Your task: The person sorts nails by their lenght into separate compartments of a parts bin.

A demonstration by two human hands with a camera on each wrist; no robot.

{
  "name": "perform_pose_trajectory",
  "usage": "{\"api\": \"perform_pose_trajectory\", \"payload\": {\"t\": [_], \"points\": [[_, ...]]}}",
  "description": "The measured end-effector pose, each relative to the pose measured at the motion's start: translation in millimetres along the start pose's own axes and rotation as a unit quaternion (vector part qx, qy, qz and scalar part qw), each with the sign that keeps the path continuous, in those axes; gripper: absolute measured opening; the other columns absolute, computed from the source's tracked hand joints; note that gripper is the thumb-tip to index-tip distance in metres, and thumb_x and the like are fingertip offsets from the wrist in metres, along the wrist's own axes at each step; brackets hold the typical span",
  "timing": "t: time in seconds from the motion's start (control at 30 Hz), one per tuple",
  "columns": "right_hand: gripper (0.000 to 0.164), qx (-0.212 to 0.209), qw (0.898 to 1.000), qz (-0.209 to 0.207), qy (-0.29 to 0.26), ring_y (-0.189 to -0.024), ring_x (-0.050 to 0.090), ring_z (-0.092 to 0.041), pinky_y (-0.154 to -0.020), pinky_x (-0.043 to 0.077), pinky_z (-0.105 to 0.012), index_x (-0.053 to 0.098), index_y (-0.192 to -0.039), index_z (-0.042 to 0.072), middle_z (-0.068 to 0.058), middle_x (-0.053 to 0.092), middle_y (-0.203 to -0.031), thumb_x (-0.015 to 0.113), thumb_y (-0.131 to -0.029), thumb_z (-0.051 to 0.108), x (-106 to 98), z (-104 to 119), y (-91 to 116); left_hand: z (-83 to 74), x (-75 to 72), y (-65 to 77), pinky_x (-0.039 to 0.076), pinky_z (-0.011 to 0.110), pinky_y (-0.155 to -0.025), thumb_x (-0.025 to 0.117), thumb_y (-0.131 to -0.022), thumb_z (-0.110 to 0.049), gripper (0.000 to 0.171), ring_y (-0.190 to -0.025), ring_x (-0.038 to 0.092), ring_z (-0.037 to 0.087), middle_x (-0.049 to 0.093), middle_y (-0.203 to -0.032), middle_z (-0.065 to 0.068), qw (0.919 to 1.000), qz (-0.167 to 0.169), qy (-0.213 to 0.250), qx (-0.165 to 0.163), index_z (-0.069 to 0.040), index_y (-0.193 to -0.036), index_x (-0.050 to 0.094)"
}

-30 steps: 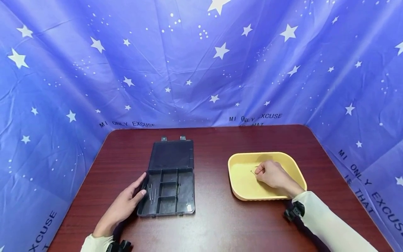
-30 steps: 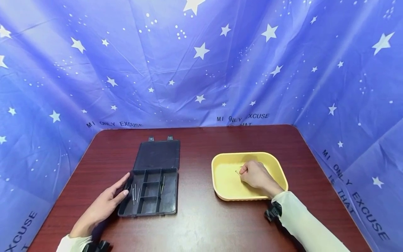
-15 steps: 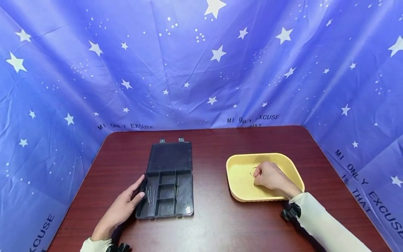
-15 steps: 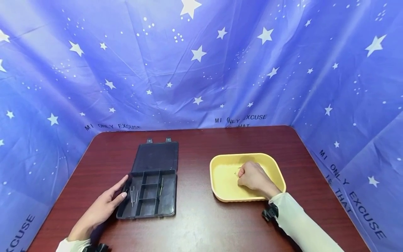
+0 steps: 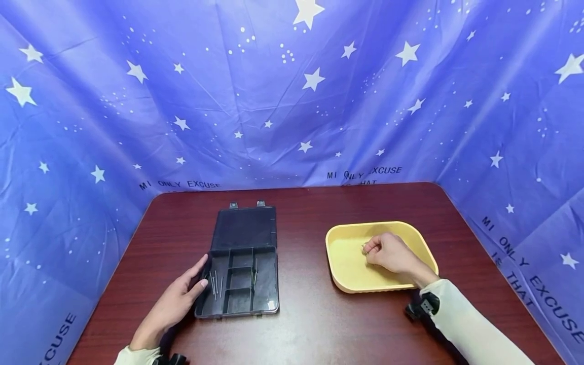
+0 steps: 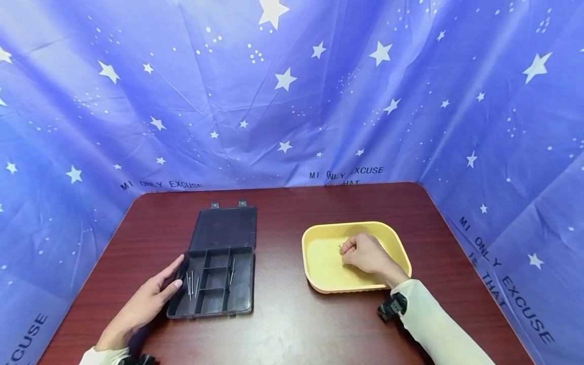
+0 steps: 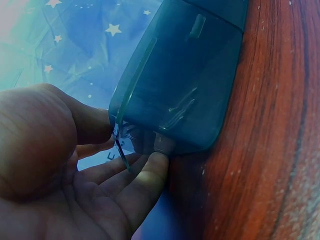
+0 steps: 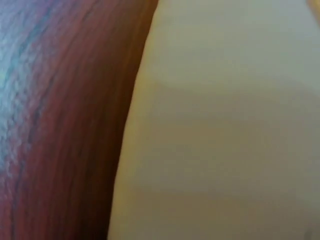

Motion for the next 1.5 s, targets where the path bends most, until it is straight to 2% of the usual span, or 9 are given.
{"api": "perform_pose_trajectory", "payload": {"t": [0.17, 0.33, 0.53, 0.8, 0.9, 1.03, 1.13, 1.23, 1.5], "points": [[0.021, -0.003, 0.999, 0.015, -0.049, -0.078, 0.063, -0.014, -0.066, 0.052, -0.022, 0.075, -0.101, -0.001, -0.005, 0.070, -0.085, 0.072, -0.081, -0.001, 1.4, 1.2, 0.2, 1.8, -0.1, 2.0, 0.016, -0.005, -0.101, 0.058, -0.110, -0.019, 0.064, -0.156, 0.028, 0.037, 0.033, -0.171, 0.018, 0.9998, 0.005, -0.001, -0.019, -0.017, -0.168, 0.031], [0.020, -0.014, 0.996, 0.004, -0.084, -0.075, 0.064, -0.013, -0.063, 0.055, -0.026, 0.073, -0.107, -0.005, -0.011, 0.072, -0.089, 0.074, -0.088, 0.002, -3.5, 4.2, 0.7, 3.1, -0.4, 0.6, 0.019, -0.005, -0.101, 0.059, -0.110, -0.018, 0.064, -0.155, 0.030, 0.035, 0.034, -0.170, 0.017, 0.9999, 0.001, 0.007, -0.013, -0.017, -0.168, 0.032], [0.024, -0.021, 0.993, 0.006, -0.115, -0.072, 0.067, -0.016, -0.061, 0.057, -0.030, 0.071, -0.112, -0.007, -0.017, 0.074, -0.093, 0.075, -0.091, 0.003, -7.1, 8.1, 3.7, 5.0, -0.3, -0.9, 0.026, -0.001, -0.102, 0.059, -0.109, -0.018, 0.064, -0.152, 0.037, 0.031, 0.040, -0.167, 0.018, 0.9999, -0.004, 0.013, -0.010, -0.018, -0.167, 0.033], [0.036, -0.016, 0.987, -0.016, -0.162, -0.075, 0.068, -0.013, -0.066, 0.059, -0.028, 0.065, -0.123, -0.013, -0.020, 0.074, -0.096, 0.069, -0.088, -0.003, -12.5, 16.9, 7.0, 6.0, -2.1, -2.1, 0.044, 0.016, -0.105, 0.062, -0.108, -0.017, 0.061, -0.144, 0.051, 0.035, 0.050, -0.160, 0.021, 0.9996, -0.020, -0.022, 0.000, -0.016, -0.165, 0.039], [0.037, -0.031, 0.982, -0.023, -0.185, -0.077, 0.070, -0.011, -0.070, 0.063, -0.030, 0.061, -0.124, -0.017, -0.024, 0.073, -0.097, 0.067, -0.089, -0.005, -18.4, 24.5, 9.4, 3.2, -4.8, -2.5, 0.045, 0.015, -0.103, 0.066, -0.106, -0.017, 0.060, -0.138, 0.056, 0.034, 0.057, -0.154, 0.021, 0.9984, -0.031, -0.044, 0.017, -0.013, -0.162, 0.044], [0.037, -0.053, 0.973, -0.033, -0.221, -0.078, 0.073, -0.011, -0.074, 0.064, -0.031, 0.056, -0.125, -0.020, -0.019, 0.074, -0.094, 0.066, -0.092, -0.007, -27.2, 35.8, 13.2, -0.4, -8.5, -4.1, 0.048, 0.019, -0.102, 0.070, -0.103, -0.018, 0.060, -0.133, 0.061, 0.031, 0.064, -0.146, 0.018, 0.9966, -0.039, -0.067, 0.030, -0.011, -0.159, 0.049], [0.038, -0.061, 0.968, -0.045, -0.239, -0.079, 0.075, -0.011, -0.074, 0.064, -0.031, 0.055, -0.127, -0.019, -0.006, 0.076, -0.090, 0.068, -0.095, -0.005, -30.4, 44.2, 14.4, -1.4, -9.8, -4.7, 0.051, 0.028, -0.104, 0.072, -0.102, -0.018, 0.062, -0.133, 0.062, 0.030, 0.064, -0.146, 0.017, 0.9966, -0.036, -0.069, 0.028, -0.011, -0.159, 0.049], [0.036, -0.076, 0.964, -0.054, -0.249, -0.078, 0.075, -0.011, -0.073, 0.064, -0.031, 0.057, -0.128, -0.015, 0.004, 0.076, -0.088, 0.070, -0.097, -0.002, -31.3, 53.1, 14.1, -2.1, -10.5, -3.9, 0.052, 0.030, -0.104, 0.074, -0.101, -0.018, 0.062, -0.132, 0.062, 0.031, 0.064, -0.146, 0.018, 0.9964, -0.035, -0.072, 0.030, -0.011, -0.158, 0.050], [0.026, -0.117, 0.943, -0.067, -0.305, -0.076, 0.077, -0.012, -0.066, 0.064, -0.033, 0.066, -0.120, 0.005, 0.003, 0.079, -0.089, 0.075, -0.096, -0.002, -32.7, 78.6, 16.8, -0.8, -10.2, -2.2, 0.051, 0.031, -0.104, 0.074, -0.101, -0.018, 0.063, -0.135, 0.060, 0.033, 0.062, -0.148, 0.018, 0.9962, -0.036, -0.075, 0.025, -0.012, -0.159, 0.050]]}}
Point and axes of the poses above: each hand's wrist, its own y-axis away from the middle knuckle, its own x-axis out of the palm, z = x × y, the point moved 4 cm from there along -y, towards the middle knuckle
